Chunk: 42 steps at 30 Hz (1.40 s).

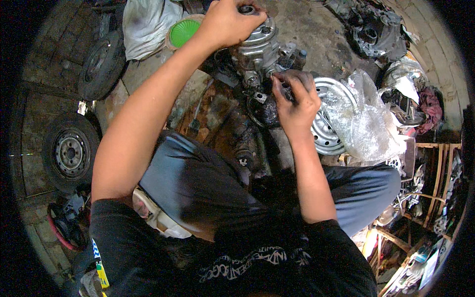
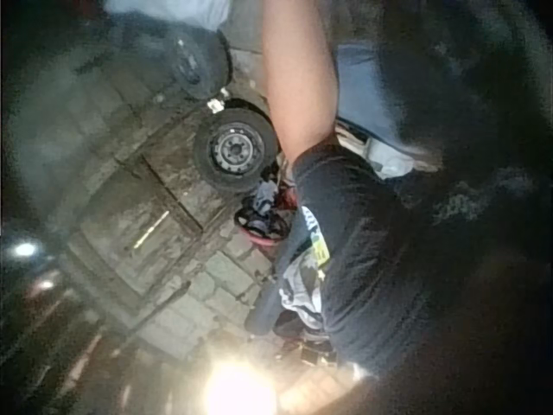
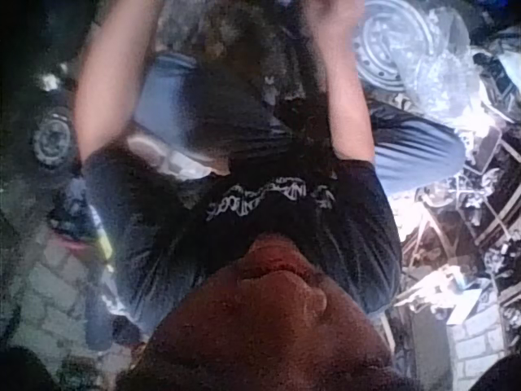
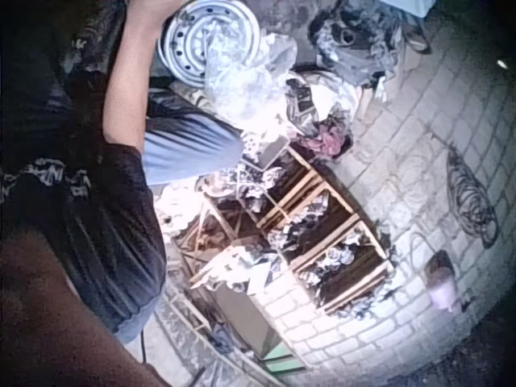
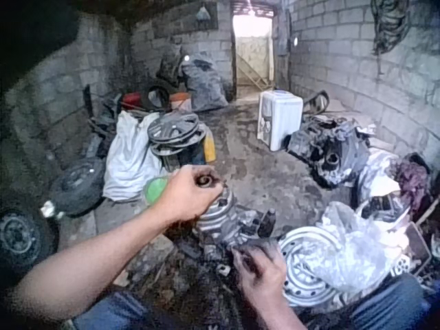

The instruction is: The person sits on the floor and assembles a mechanical part, likely a transmission or differential. They unwrap small components from bubble wrap, insert them into the housing, and tighten bolts using a wrench.

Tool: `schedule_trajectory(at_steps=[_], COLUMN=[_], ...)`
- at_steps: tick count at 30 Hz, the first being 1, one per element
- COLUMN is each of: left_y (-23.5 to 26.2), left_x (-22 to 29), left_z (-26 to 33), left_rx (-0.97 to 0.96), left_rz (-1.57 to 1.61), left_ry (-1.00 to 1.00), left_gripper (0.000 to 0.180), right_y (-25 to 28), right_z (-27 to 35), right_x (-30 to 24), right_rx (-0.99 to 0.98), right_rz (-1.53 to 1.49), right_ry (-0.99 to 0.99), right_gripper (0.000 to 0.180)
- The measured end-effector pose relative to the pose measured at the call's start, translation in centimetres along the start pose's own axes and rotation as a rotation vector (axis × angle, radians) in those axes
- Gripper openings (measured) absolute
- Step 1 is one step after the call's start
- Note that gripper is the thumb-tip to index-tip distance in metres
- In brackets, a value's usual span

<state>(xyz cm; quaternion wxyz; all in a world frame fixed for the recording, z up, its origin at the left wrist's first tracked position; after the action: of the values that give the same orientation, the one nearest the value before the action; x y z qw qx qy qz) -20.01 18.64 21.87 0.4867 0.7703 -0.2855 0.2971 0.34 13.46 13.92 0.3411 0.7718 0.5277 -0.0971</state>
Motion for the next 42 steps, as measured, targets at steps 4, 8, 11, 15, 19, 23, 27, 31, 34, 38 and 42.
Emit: schedule_trajectory(at_steps=[4, 8, 11, 15, 19, 23, 27, 31, 34, 38, 42], left_y=[-0.1, 0.0, 0.0, 0.0, -0.1, 0.0, 0.0, -0.1, -0.2, -0.1, -0.1], left_x=[-0.8, 0.4, -0.6, -0.3, -0.2, -0.4, 0.1, -0.3, -0.9, -0.7, -0.6], left_z=[-0.2, 0.2, -0.2, -0.2, -0.1, -0.2, 0.1, 0.1, -0.1, 0.0, 0.1], left_rx=[0.024, -0.026, 0.009, -0.011, 0.026, 0.021, -0.012, -0.011, 0.013, 0.015, -0.003], left_rz=[-0.002, 0.03, 0.002, -0.04, -0.057, -0.045, -0.029, -0.003, 0.013, 0.003, 0.015], left_ry=[-0.021, -0.002, -0.004, 0.043, 0.01, 0.031, 0.058, 0.031, 0.013, 0.007, 0.037], left_gripper=[0.03, 0.03, 0.03, 0.03, 0.03, 0.03, 0.03, 0.03, 0.029, 0.029, 0.028], right_y=[-0.1, 0.2, -0.6, -0.6, -0.3, -0.9, -1.1, -0.6, -0.4, -0.7, 0.0], right_z=[-1.3, -1.7, -1.5, -0.8, 0.6, 1.8, 2.4, 2.3, 1.0, -0.4, -1.1], right_x=[0.1, 0.6, 0.3, 0.9, -0.1, -0.3, -0.5, -1.2, -0.7, 1.5, 1.1], right_rx=[-0.109, -0.145, -0.165, -0.091, 0.087, 0.171, 0.23, 0.152, -0.027, -0.23, -0.275], right_rz=[-0.029, 0.007, 0.027, -0.005, 0.025, 0.064, 0.065, 0.018, -0.028, -0.031, -0.029], right_ry=[-0.135, -0.332, -0.389, -0.435, -0.269, -0.244, -0.279, -0.217, -0.273, -0.339, -0.315], right_gripper=[0.02, 0.023, 0.024, 0.021, 0.021, 0.02, 0.017, 0.014, 0.015, 0.015, 0.013])
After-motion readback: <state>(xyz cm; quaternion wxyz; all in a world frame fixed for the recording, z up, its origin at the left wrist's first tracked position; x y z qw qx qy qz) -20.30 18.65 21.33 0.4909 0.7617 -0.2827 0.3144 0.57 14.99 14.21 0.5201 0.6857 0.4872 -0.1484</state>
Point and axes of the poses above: each hand's wrist, its own z-axis away from the middle knuckle, its own y-axis out of the back of the hand, x = y × z, the point moved 8 cm from there along -z, towards the middle knuckle, and after that the axes turned 6 degrees about z, right-handed, at the moved point
